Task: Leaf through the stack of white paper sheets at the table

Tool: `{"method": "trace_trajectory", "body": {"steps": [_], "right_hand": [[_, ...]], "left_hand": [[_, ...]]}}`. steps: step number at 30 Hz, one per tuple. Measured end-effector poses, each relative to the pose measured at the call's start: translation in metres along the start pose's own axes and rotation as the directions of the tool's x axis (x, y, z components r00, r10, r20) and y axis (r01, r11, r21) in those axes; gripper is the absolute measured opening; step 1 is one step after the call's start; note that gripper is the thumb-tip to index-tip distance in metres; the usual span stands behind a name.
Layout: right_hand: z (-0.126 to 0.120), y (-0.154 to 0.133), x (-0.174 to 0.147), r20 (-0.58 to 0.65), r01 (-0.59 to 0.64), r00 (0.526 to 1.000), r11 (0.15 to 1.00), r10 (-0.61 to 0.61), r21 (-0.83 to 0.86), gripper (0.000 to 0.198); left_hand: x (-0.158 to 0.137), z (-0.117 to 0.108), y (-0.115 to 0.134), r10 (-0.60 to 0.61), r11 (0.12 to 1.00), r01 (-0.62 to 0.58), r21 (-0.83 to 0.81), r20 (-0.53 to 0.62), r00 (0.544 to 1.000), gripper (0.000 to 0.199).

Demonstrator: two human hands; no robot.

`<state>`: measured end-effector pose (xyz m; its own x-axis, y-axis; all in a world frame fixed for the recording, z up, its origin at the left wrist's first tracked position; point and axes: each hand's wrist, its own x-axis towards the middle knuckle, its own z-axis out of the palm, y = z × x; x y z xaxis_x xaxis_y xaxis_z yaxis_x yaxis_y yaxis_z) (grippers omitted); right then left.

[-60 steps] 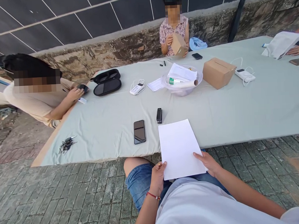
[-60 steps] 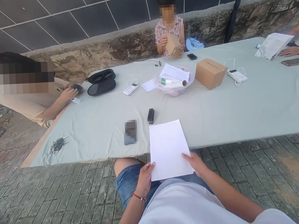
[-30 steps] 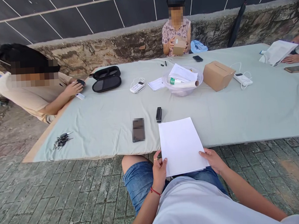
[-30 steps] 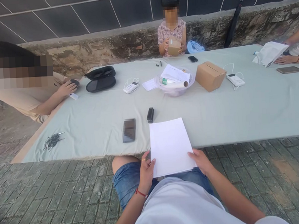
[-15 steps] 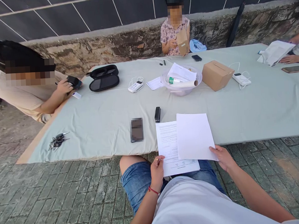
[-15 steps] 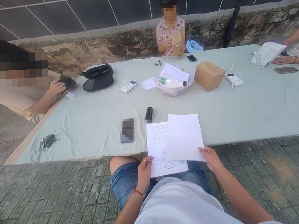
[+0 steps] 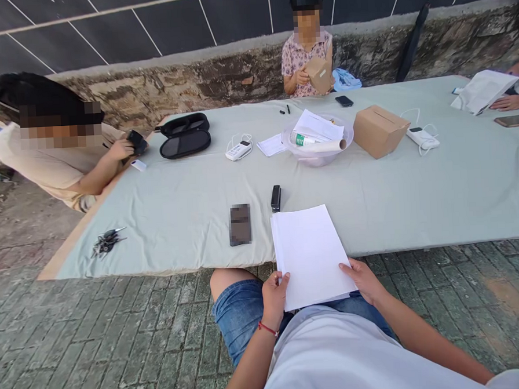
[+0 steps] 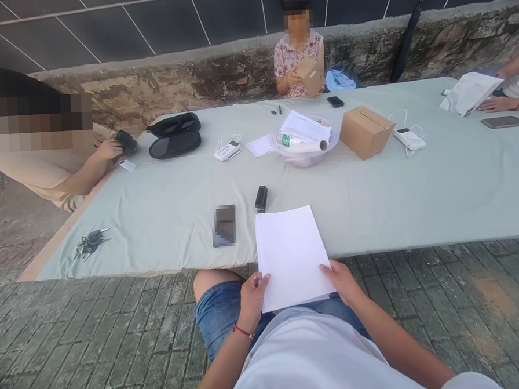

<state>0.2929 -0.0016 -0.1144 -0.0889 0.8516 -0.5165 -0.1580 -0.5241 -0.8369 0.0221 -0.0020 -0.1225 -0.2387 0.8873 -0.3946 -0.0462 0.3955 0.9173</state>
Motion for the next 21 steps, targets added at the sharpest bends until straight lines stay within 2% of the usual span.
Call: {"method": "trace_trajectory", "body": {"steps": [4,8,12,16,19,21], "right_hand": [[-0.008,-0.002,0.001,-0.062,-0.006,0.998,0.999,0.003,-0.045,0.046],[-0.015,0.002,0.003,-0.097,0.011,0.995,0.995,-0.02,-0.098,0.043],[-0.018,0.004,0.004,-0.132,0.004,0.991,0.989,-0.024,-0.146,0.044],[-0.025,0.001,0.005,-0.231,0.005,0.971,0.975,-0.057,-0.22,0.047],[-0.033,-0.004,0.004,-0.274,0.012,0.959,0.977,-0.071,-0.212,0.048],[-0.036,-0.006,0.003,-0.268,0.019,0.961,0.984,-0.067,-0.177,0.048]], "left_hand": [[0.002,0.003,-0.001,-0.024,0.996,0.021,-0.089,-0.036,0.999,0.052],[0.001,0.006,0.0,-0.069,0.976,0.078,-0.201,0.052,0.996,0.045],[0.0,0.006,-0.002,-0.032,0.984,0.046,-0.175,0.082,0.996,0.04],[0.001,0.008,-0.006,-0.02,0.983,0.031,-0.179,0.064,0.998,0.04],[0.002,0.009,-0.005,0.001,0.977,0.004,-0.214,0.023,1.0,0.04],[0.002,0.008,-0.003,-0.003,0.977,0.003,-0.213,0.001,1.0,0.048]]}}
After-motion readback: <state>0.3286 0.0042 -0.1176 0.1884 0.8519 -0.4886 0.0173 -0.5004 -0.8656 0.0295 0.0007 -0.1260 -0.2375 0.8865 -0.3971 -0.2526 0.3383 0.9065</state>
